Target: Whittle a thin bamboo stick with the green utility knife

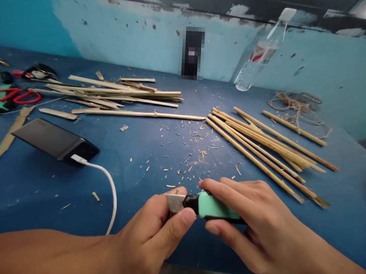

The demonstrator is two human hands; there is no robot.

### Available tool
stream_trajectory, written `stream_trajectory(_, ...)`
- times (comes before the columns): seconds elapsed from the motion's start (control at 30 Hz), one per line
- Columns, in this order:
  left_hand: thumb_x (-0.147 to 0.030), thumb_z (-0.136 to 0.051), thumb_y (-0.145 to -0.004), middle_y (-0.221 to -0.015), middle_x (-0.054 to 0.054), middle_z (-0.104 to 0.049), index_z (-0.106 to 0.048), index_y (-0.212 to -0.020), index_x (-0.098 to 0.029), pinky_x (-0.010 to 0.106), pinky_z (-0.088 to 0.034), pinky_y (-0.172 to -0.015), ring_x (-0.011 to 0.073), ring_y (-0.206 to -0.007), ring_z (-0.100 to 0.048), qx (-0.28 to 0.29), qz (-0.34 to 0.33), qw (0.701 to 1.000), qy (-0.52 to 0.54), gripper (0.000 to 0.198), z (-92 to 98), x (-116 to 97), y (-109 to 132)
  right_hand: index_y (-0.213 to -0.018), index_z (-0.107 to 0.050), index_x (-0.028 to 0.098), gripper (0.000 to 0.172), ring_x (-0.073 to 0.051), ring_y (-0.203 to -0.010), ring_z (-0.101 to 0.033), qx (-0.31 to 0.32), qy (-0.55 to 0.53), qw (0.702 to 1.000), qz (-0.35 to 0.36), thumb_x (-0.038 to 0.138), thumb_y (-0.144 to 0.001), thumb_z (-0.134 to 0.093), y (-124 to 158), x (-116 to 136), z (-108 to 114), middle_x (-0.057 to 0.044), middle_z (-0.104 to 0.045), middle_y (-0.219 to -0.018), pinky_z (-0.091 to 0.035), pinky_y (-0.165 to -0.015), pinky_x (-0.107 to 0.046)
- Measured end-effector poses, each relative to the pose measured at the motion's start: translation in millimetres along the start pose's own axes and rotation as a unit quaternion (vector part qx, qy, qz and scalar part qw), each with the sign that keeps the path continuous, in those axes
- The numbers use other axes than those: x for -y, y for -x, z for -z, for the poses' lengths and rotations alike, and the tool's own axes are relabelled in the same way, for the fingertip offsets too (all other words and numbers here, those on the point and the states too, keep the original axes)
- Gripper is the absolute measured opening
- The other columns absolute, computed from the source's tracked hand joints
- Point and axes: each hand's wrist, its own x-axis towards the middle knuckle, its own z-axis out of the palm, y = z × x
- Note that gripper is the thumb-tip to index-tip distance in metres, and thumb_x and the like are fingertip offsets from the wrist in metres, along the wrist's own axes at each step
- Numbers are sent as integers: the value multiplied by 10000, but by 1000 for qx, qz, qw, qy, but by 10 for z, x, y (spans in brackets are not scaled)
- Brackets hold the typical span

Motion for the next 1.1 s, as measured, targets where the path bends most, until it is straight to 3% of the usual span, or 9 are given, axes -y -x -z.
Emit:
stream_trajectory(0.1, -602, -596, -982, -557, -116, -241, -450, -746, -219, 166, -169, -388, 63, -457, -155, 61, 61, 996, 26, 473, 42, 10, -86, -1260, -551, 187, 299, -155, -609, -599, 12, -5, 1000, -19, 397, -1052, -497, -12, -3, -60, -6, -674, -816, -364, -539, -290)
stream_trajectory(0.23, -628, -559, -988, -532, -127, -227, -361, -682, -230, 181, -92, -352, 49, -420, -101, 55, 80, 995, 35, 540, 18, -28, -134, -1297, -549, 163, 343, -169, -646, -610, 4, 3, 999, -51, 394, -1049, -505, -25, 4, -150, -14, -659, -821, -378, -566, -293)
stream_trajectory(0.33, -688, -530, -971, -526, -117, -251, -355, -672, -234, 188, -131, -362, 59, -427, -155, 53, 65, 996, -10, 571, -8, -80, -67, -1276, -596, 170, 329, -161, -632, -622, -37, 27, 991, -127, 393, -1056, -494, -47, -59, -167, -30, -690, -863, -386, -563, -286)
stream_trajectory(0.4, -721, -528, -952, -532, -114, -261, -353, -687, -237, 195, -157, -385, 69, -447, -186, 82, 71, 993, -35, 579, 15, -120, -26, -1282, -613, 173, 337, -154, -633, -632, -59, 35, 984, -167, 396, -1051, -510, -66, -139, -149, -35, -714, -891, -406, -574, -279)
stream_trajectory(0.5, -673, -541, -973, -496, -114, -269, -332, -667, -234, 223, -130, -413, 67, -442, -177, 160, 106, 980, -55, 575, 115, -173, -38, -1297, -618, 177, 348, -160, -730, -686, -68, -2, 986, -155, 397, -1034, -552, -81, -247, -107, -36, -743, -938, -465, -640, -271)
stream_trajectory(0.67, -570, -635, -945, -510, -79, -350, -314, -634, -231, 247, -201, -468, 76, -475, -260, 235, 83, 968, -36, 562, 255, -166, -127, -1298, -610, 195, 343, -170, -861, -730, -62, -52, 991, -107, 374, -1006, -604, -48, -258, -110, -44, -761, -1039, -511, -725, -269)
stream_trajectory(0.87, -579, -702, -811, -703, -80, -342, -424, -811, -211, 211, -124, -426, 33, -467, -161, 232, 78, 955, 168, 461, 174, -97, -101, -1333, -572, 200, 389, -150, -841, -729, -63, -76, 994, -54, 381, -991, -612, -5, -170, -156, -36, -757, -1048, -511, -690, -252)
stream_trajectory(0.97, -531, -622, -892, -750, -73, -371, -428, -855, -218, 190, -108, -399, 22, -447, -153, 216, 82, 950, 208, 371, 137, -88, -122, -1322, -575, 196, 377, -127, -843, -731, -69, -87, 993, -50, 385, -996, -604, -3, -163, -157, -21, -758, -1044, -518, -705, -227)
stream_trajectory(1.1, -496, -549, -993, -662, -80, -361, -518, -871, -211, 167, -214, -416, 44, -447, -203, 215, 41, 956, 193, 312, 165, -41, -181, -1307, -592, 202, 372, -130, -870, -740, -75, -69, 993, -66, 395, -989, -622, -9, -201, -163, -12, -762, -1049, -527, -731, -226)
